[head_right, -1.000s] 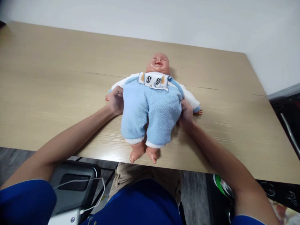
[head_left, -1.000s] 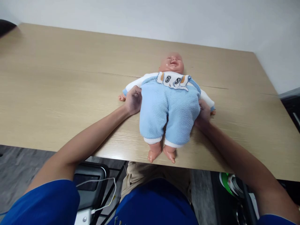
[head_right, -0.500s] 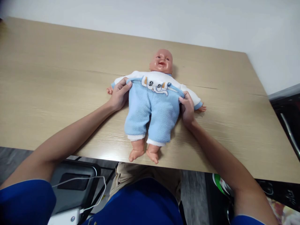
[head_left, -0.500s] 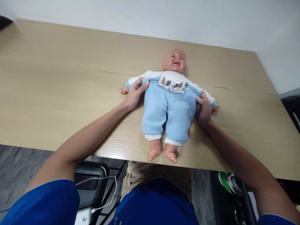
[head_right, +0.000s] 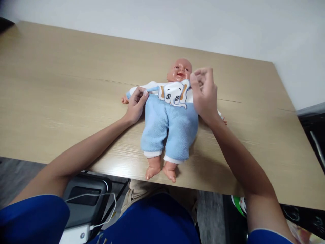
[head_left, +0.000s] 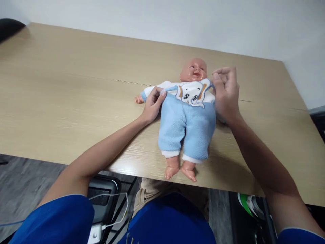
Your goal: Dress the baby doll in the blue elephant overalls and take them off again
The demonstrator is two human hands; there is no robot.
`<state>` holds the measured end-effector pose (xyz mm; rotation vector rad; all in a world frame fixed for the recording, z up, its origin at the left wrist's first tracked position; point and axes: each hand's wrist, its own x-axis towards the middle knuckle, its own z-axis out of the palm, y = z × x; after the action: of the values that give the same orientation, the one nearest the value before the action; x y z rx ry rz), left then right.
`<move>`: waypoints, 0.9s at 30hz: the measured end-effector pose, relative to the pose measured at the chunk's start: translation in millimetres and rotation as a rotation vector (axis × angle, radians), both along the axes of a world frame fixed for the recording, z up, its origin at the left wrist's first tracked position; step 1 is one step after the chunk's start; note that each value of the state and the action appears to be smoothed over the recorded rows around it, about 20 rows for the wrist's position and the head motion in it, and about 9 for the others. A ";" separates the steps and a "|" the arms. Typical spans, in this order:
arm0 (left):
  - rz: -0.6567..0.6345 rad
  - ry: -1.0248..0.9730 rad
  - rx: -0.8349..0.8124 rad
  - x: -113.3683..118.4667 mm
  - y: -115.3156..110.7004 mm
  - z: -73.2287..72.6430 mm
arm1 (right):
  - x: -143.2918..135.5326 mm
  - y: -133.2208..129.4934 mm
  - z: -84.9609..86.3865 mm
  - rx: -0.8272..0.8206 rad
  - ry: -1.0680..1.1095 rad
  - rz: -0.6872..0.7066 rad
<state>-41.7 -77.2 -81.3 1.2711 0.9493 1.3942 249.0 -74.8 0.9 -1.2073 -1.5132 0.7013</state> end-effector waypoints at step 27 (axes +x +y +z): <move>0.270 0.243 0.324 -5.1 -20.3 -9.1 | -88.7 96.8 26.6 0.016 -0.551 0.516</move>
<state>-46.8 -97.5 -90.4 1.6282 1.1236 1.6798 160.3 22.0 27.4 -1.0481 -2.3352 0.7147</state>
